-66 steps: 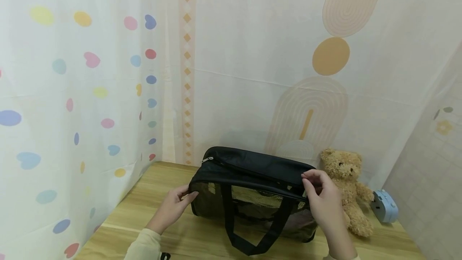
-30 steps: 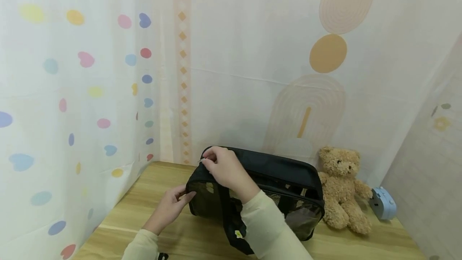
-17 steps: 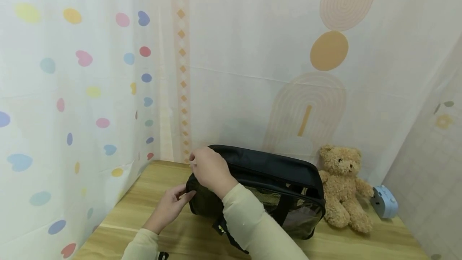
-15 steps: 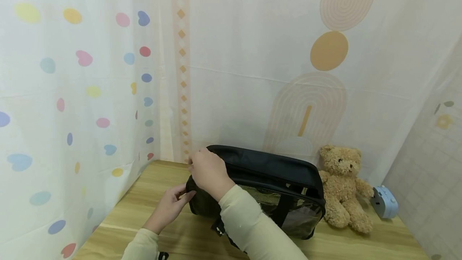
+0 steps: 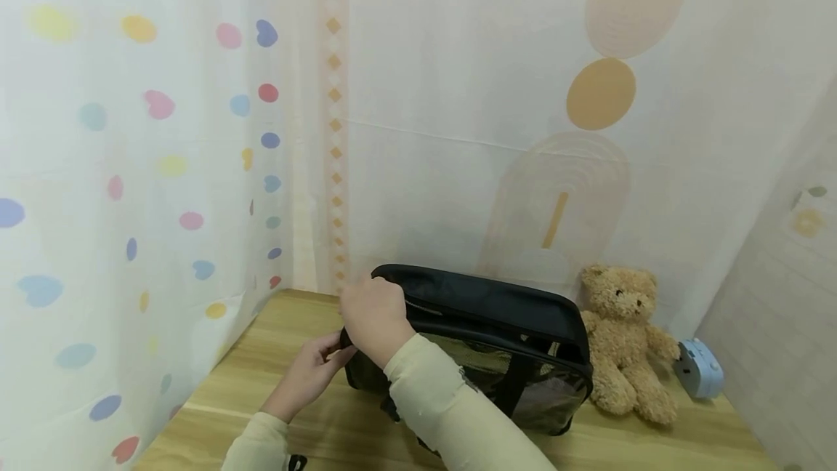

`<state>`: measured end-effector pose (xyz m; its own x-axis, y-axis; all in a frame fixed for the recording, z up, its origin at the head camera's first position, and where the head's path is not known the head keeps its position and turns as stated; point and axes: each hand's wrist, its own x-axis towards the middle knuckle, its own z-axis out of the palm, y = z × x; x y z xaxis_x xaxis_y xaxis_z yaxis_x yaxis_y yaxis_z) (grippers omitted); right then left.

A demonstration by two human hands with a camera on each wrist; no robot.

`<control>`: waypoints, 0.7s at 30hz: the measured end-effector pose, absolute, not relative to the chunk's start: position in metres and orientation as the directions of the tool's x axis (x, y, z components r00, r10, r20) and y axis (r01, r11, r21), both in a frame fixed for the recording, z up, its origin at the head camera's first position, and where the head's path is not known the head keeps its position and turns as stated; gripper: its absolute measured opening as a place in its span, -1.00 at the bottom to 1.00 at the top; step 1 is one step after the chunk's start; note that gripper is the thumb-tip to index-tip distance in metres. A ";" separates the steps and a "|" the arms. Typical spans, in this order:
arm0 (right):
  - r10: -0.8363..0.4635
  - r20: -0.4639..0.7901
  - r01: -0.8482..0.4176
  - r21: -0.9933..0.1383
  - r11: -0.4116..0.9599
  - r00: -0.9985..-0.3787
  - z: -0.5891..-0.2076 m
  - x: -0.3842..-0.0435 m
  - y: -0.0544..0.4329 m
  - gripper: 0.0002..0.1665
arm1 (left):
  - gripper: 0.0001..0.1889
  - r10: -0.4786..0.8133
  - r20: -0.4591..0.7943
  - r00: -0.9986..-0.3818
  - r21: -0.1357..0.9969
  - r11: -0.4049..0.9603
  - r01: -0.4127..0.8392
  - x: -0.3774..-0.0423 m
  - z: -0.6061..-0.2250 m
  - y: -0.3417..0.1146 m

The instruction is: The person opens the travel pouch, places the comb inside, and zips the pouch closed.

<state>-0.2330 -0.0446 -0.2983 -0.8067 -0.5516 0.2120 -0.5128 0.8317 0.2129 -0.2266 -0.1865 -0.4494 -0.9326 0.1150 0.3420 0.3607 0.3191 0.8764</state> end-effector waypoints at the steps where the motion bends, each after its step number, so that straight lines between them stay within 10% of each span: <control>1: -0.548 0.204 -0.508 0.220 0.833 -0.811 -0.298 -0.233 -0.044 -0.82 | -0.69 0.116 0.343 -0.932 0.874 0.325 0.362 -0.227 -0.449 -0.186; 21: -0.533 0.275 -0.507 0.165 0.846 -0.800 -0.294 -0.239 -0.031 -0.80 | -0.72 0.080 0.339 -0.937 0.881 0.323 0.347 -0.225 -0.447 -0.183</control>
<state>-0.2393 -0.0309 -0.2935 -0.8000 -0.5334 0.2749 -0.5072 0.8458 0.1653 -0.2254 -0.1832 -0.4475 -0.9372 0.0804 0.3393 0.3466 0.3228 0.8807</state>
